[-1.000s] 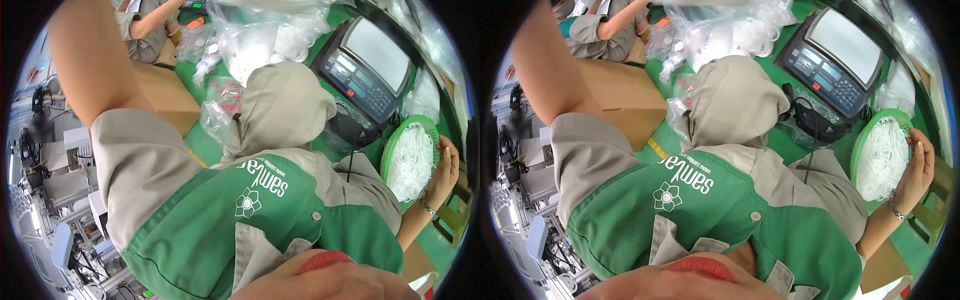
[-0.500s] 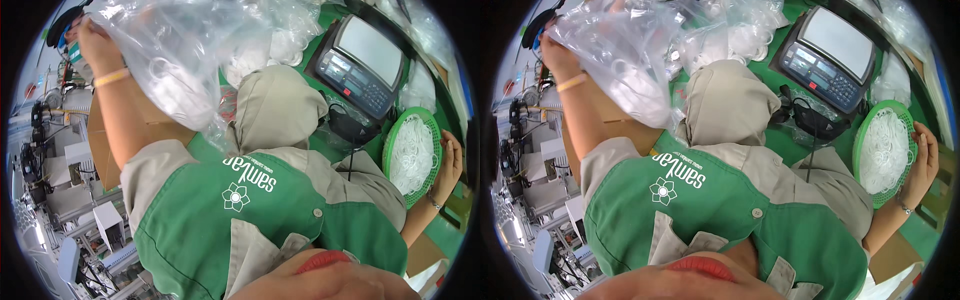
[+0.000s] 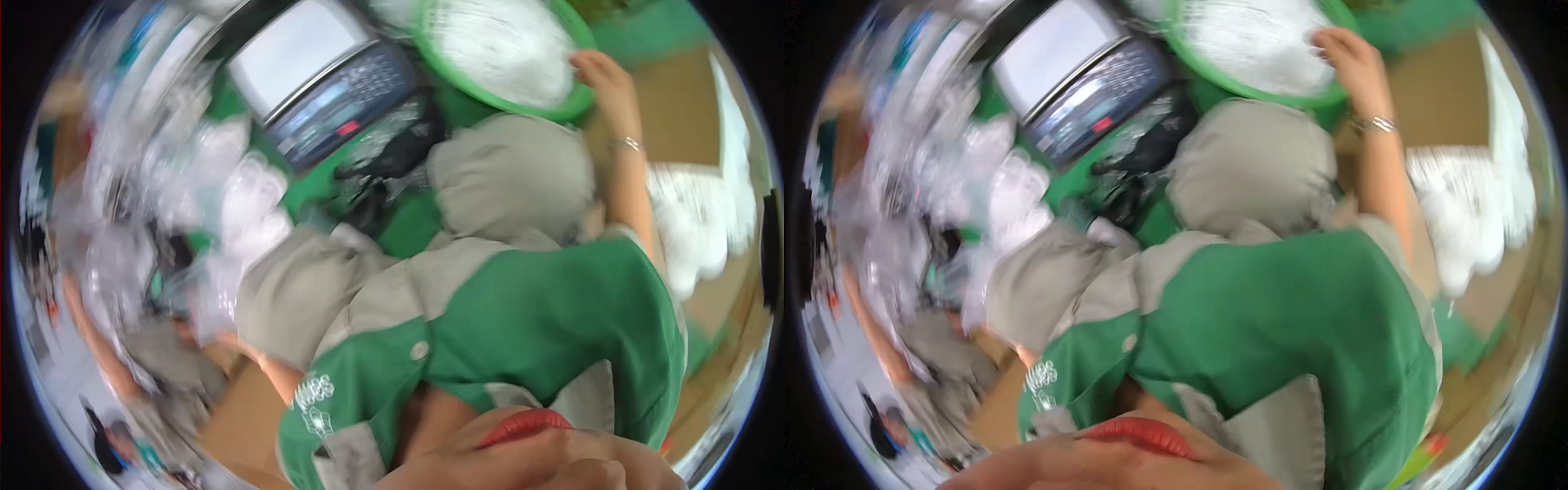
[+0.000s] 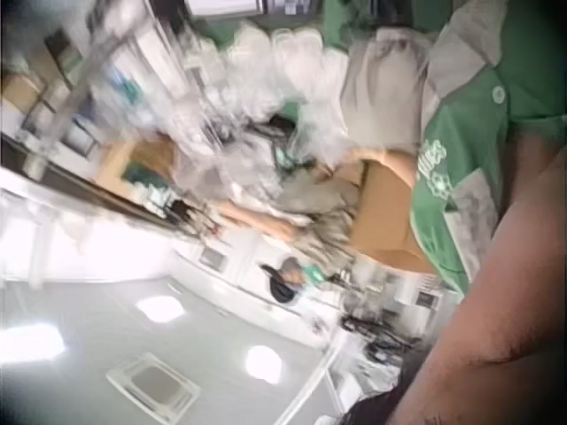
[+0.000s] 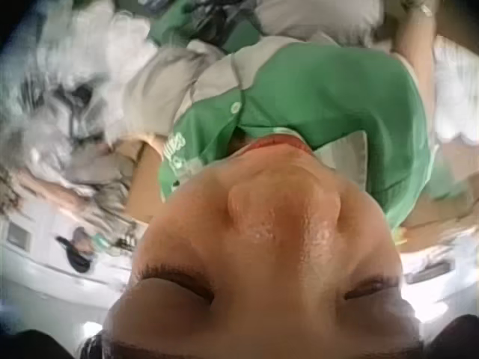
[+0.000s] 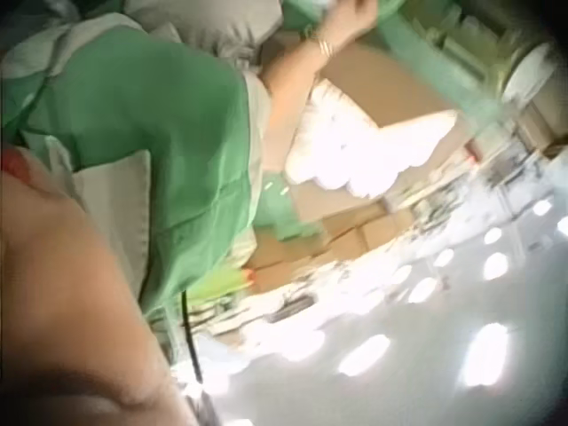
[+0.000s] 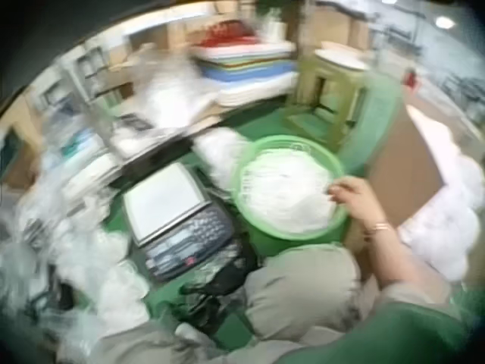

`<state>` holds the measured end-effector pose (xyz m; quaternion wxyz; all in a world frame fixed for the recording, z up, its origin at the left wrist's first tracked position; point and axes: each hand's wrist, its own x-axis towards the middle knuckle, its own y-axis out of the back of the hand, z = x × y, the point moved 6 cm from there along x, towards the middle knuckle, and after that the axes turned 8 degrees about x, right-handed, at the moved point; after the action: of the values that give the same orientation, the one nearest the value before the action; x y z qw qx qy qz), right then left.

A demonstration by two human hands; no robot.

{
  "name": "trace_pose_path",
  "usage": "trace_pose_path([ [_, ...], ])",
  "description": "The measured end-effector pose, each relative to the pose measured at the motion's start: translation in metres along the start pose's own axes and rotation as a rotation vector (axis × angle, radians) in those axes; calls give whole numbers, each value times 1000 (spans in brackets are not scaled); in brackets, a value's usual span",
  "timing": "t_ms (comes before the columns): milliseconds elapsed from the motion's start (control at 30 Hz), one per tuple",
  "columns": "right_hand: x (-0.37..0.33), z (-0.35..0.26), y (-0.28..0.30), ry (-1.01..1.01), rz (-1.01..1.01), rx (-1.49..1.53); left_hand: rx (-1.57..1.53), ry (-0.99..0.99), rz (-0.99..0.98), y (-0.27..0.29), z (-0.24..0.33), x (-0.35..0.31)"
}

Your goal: Packaging white plastic rings into bags and weighing them on a digital scale.

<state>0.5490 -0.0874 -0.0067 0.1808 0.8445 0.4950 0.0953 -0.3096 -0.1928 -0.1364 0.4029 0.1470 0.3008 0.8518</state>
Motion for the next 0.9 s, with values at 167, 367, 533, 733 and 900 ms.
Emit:
trace_pose_path([
  [167, -41, 102, 21, -22, -80, -465, 27, 11, -111, 58, 15, 59],
  [367, -124, 216, -53, -458, -685, -956, 79, -401, 316, -21, 293, -22],
  [533, -140, 294, -97, -508, -667, -1114, 118, -816, 98, -60, 402, -65],
  [733, -104, 291, -61, -393, -657, -1157, -98, -872, -417, -127, 441, -108],
  [900, -32, 81, -32, -180, -500, -469, -163, -876, -655, -142, 465, -142],
])
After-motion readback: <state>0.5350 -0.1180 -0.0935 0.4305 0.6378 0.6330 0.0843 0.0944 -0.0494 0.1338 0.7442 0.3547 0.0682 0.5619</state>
